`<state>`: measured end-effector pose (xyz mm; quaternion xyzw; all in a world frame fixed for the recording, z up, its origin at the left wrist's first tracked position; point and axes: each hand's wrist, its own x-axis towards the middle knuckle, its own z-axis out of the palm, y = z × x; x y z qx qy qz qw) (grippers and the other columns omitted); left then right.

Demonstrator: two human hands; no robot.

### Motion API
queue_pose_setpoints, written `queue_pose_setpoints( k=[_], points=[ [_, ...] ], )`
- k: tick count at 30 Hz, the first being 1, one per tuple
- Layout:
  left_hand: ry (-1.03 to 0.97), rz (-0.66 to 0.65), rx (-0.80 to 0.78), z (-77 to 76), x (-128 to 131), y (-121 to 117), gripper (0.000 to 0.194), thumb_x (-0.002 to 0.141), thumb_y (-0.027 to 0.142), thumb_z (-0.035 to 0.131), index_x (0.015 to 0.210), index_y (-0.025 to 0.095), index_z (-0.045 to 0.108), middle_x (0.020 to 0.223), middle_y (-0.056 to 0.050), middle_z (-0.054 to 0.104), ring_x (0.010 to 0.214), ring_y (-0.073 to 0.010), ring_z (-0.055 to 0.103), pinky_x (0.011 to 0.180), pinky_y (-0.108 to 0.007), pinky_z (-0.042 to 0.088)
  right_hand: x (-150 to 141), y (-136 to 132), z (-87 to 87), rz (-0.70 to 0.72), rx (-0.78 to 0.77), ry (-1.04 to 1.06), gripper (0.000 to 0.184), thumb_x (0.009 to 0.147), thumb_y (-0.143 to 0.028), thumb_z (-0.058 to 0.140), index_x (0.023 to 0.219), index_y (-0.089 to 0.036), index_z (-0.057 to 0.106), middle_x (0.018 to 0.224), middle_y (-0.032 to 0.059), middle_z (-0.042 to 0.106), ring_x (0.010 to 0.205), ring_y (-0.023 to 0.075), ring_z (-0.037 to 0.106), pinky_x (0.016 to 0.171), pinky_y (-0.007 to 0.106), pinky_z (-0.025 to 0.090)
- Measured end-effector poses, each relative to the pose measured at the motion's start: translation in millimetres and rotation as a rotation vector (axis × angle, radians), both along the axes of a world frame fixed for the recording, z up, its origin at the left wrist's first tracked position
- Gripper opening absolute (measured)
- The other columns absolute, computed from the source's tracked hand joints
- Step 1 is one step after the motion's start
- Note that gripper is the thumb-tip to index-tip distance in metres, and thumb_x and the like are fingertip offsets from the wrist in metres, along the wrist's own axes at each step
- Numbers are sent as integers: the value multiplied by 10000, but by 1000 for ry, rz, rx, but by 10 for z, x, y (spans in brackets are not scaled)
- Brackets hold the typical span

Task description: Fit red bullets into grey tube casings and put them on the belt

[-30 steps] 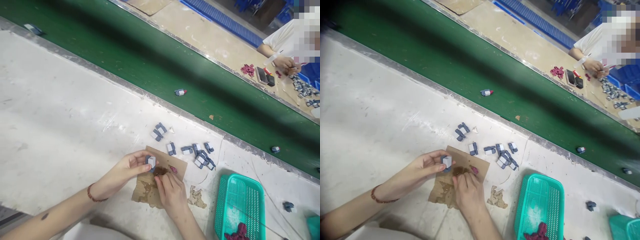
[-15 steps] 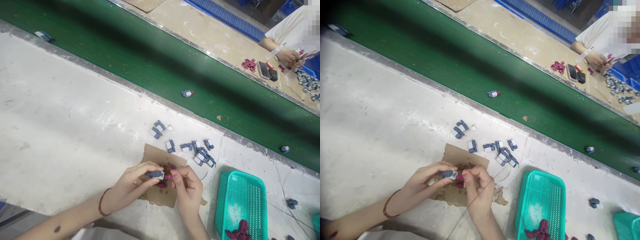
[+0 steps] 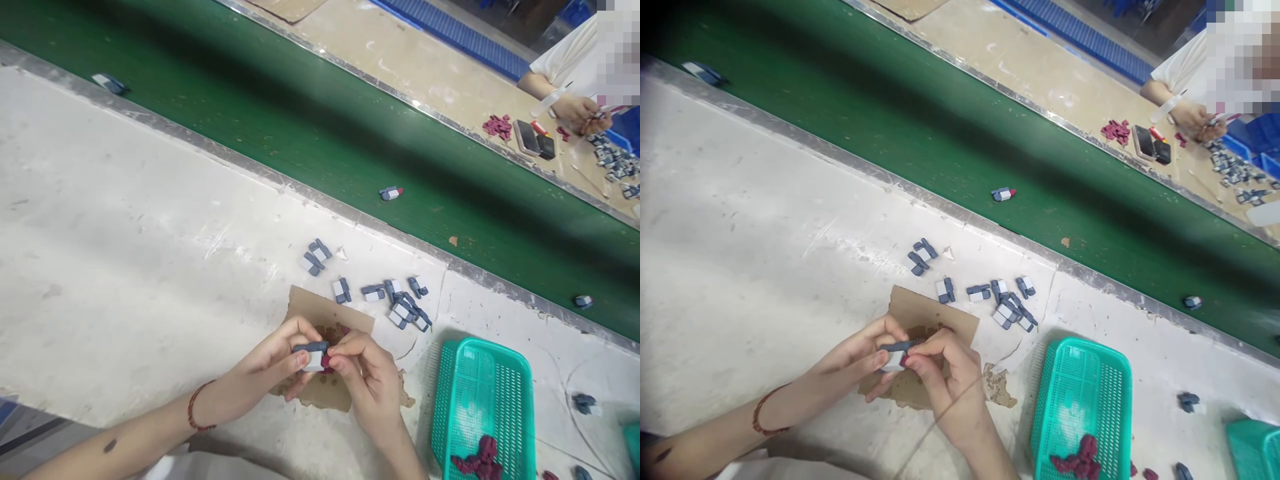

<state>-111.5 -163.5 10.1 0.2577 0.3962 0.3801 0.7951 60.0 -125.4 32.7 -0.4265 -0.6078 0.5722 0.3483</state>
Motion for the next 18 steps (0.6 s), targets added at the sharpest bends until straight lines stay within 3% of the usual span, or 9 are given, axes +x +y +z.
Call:
queue_pose_setpoints(
  k=[8,12,15,18],
  points=[
    [36,-56,-143,76,-6,47,443,773,607,651,914,220,490,593,66,473,434,-76,351,457,-216,297,-9,-95,-72,-2,136,-91,224,939,-340,545,809,-204,666,719,22,679,654,146,618,621,258,487],
    [99,-146,-184,-2,-49,3,400,768,612,641,917,247,574,576,49,442,476,-115,381,468,-230,346,-32,-215,-109,-89,164,-84,284,933,-400,548,781,-196,674,702,22,681,639,139,626,611,238,489],
    [117,-285,-129,-78,-41,21,327,803,574,613,937,276,622,580,30,486,487,-138,443,484,-242,390,25,-298,-68,-148,152,-88,306,933,-446,533,825,-210,694,738,19,700,664,142,642,640,242,503],
    [207,-433,17,-16,6,186,331,798,568,612,992,301,640,709,-10,634,586,-194,583,555,-283,476,281,-409,86,-182,126,-163,358,929,-521,496,1019,-231,686,784,20,696,697,159,641,658,265,511]
  ],
)
